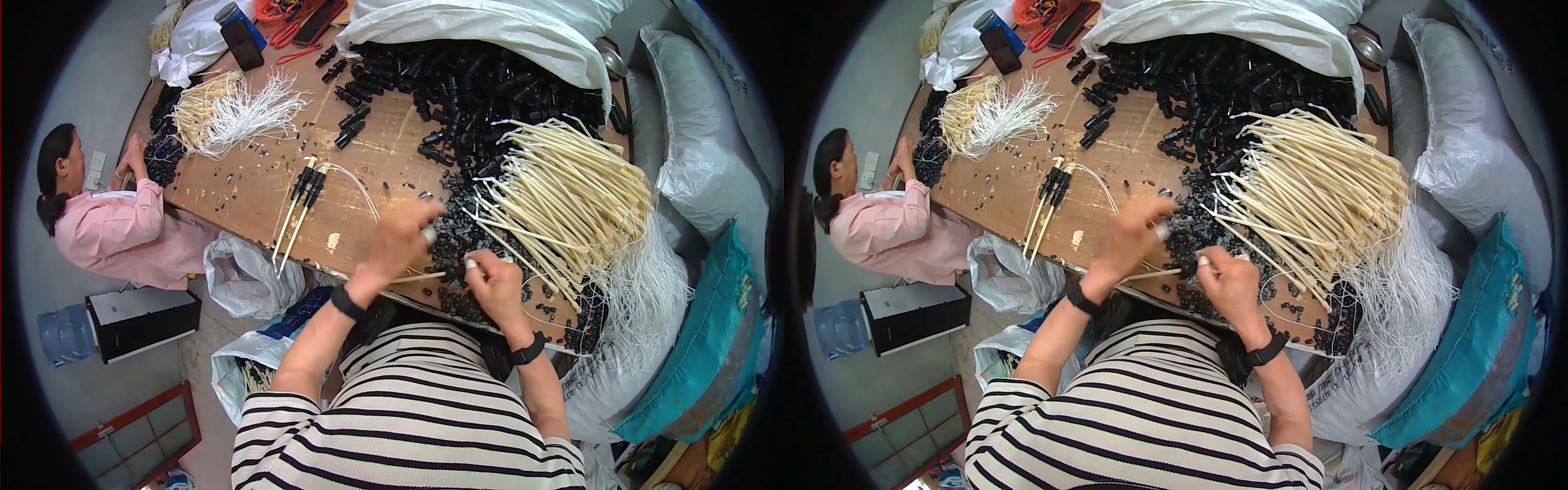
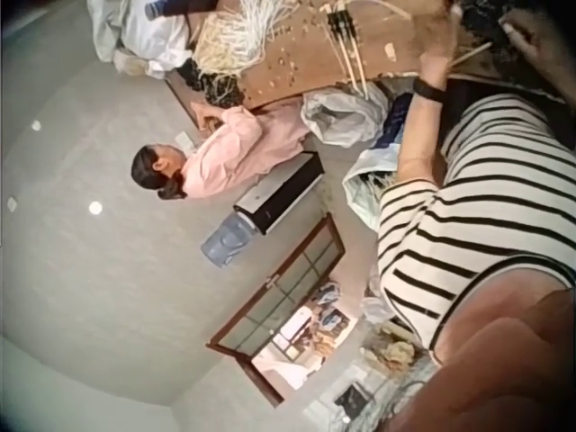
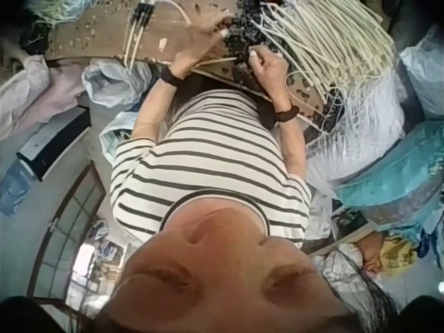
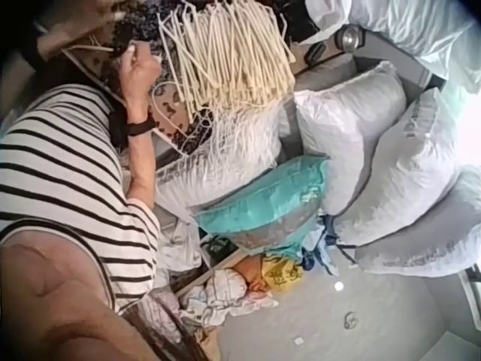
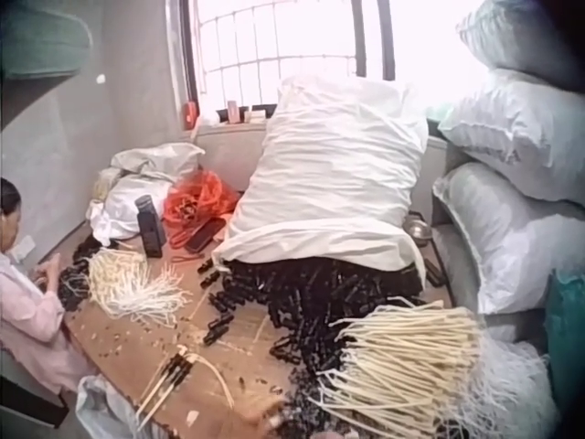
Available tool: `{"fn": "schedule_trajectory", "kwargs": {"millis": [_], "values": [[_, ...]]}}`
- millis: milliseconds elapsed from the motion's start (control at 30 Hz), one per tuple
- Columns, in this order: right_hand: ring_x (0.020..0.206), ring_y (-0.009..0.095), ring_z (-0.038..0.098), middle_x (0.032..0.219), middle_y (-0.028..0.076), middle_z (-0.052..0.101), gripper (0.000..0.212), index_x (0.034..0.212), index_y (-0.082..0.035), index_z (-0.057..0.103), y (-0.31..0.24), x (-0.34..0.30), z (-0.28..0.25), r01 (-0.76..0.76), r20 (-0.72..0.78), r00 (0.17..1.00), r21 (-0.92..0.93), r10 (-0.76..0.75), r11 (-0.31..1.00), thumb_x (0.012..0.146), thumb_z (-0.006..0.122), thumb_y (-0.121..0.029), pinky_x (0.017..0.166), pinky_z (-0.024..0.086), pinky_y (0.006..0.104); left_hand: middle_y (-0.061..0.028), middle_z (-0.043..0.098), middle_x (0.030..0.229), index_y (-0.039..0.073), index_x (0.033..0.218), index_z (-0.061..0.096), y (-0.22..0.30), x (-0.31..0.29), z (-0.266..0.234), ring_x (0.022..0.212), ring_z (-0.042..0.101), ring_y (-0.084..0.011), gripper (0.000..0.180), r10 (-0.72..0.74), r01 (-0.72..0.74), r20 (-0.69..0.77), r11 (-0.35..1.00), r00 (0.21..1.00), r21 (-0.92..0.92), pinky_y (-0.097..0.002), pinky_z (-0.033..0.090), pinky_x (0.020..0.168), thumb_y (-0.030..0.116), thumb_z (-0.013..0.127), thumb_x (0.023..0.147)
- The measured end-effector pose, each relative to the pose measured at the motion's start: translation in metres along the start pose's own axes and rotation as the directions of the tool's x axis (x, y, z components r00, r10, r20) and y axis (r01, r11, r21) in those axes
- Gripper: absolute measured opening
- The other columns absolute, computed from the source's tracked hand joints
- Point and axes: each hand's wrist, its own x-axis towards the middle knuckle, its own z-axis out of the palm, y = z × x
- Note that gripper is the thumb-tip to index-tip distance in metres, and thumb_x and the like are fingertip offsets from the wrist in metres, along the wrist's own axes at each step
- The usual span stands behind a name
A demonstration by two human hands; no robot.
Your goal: The person is manually assembling small wiring harnesses or electronic connectors at a workbench.
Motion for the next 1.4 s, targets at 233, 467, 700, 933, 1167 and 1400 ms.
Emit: {"fn": "schedule_trajectory", "kwargs": {"millis": [233,467,700,933,1167,1400], "values": [[0.044,0.014,0.049,0.051,0.007,0.052,0.012,0.087,-0.004,0.069,0.008,0.001,-0.007,-0.119,-0.024,0.992,0.099,0.122,0.988,0.081,0.061,-0.011,0.047,0.039,0.0295,-0.0086,0.062,0.083,0.004,0.106,0.063,-0.07,0.038,0.002,0.073,0.06,-0.0213,0.037,0.079,-0.107,0.133,0.971,0.988,0.215,-0.0337,0.05,0.068,-0.007,0.062,0.071],[0.05,0.005,0.04,0.051,-0.001,0.045,0.012,0.084,0.0,0.068,0.024,0.011,0.001,-0.361,0.018,0.929,0.266,0.37,0.894,0.084,0.064,-0.011,0.048,0.035,0.0257,-0.0102,0.061,0.082,0.007,0.113,0.062,0.017,0.019,0.019,0.073,0.061,-0.0238,0.047,0.036,-0.028,0.144,0.998,0.989,-0.061,-0.0341,0.05,0.068,-0.008,0.061,0.069],[0.049,0.0,0.038,0.055,-0.007,0.049,0.014,0.094,0.004,0.065,0.01,0.014,0.002,-0.376,0.195,0.921,0.667,0.336,0.644,0.086,0.063,-0.008,0.045,0.027,0.02,-0.0084,0.062,0.085,0.009,0.119,0.06,0.029,-0.001,0.04,0.074,0.061,-0.0222,0.051,0.224,-0.23,0.068,0.968,0.972,0.099,-0.0335,0.051,0.066,-0.006,0.065,0.07],[0.055,-0.001,0.036,0.062,-0.009,0.049,0.008,0.089,0.0,0.066,0.005,0.005,-0.001,-0.14,-0.01,0.989,0.27,0.149,0.953,0.09,0.064,-0.008,0.05,0.028,0.0175,-0.0043,0.059,0.074,0.002,0.083,0.069,0.034,0.002,0.031,0.068,0.058,-0.0113,0.015,-0.282,0.314,0.194,0.936,0.94,-0.16,-0.0253,0.045,0.059,-0.003,0.066,0.07],[0.055,-0.004,0.037,0.062,-0.009,0.051,0.007,0.094,0.001,0.066,0.012,0.003,-0.026,-0.34,0.325,0.919,0.94,0.223,0.03,0.089,0.063,-0.004,0.051,0.029,0.0156,-0.0127,0.066,0.093,0.004,0.102,0.066,0.035,-0.006,0.029,0.077,0.065,-0.027,0.033,0.136,-0.084,0.202,0.965,0.97,-0.246,-0.0315,0.05,0.066,-0.001,0.066,0.07],[0.056,0.01,0.055,0.07,0.0,0.065,0.025,0.106,-0.008,0.071,0.002,-0.002,-0.029,0.183,0.019,0.982,0.138,-0.187,0.973,0.082,0.065,-0.004,0.051,0.044,0.025,-0.0128,0.068,0.087,0.005,0.103,0.066,0.018,-0.01,0.022,0.073,0.066,-0.0285,0.033,-0.016,0.036,0.345,0.998,0.939,-0.052,-0.0343,0.052,0.062,0.008,0.065,0.07]]}}
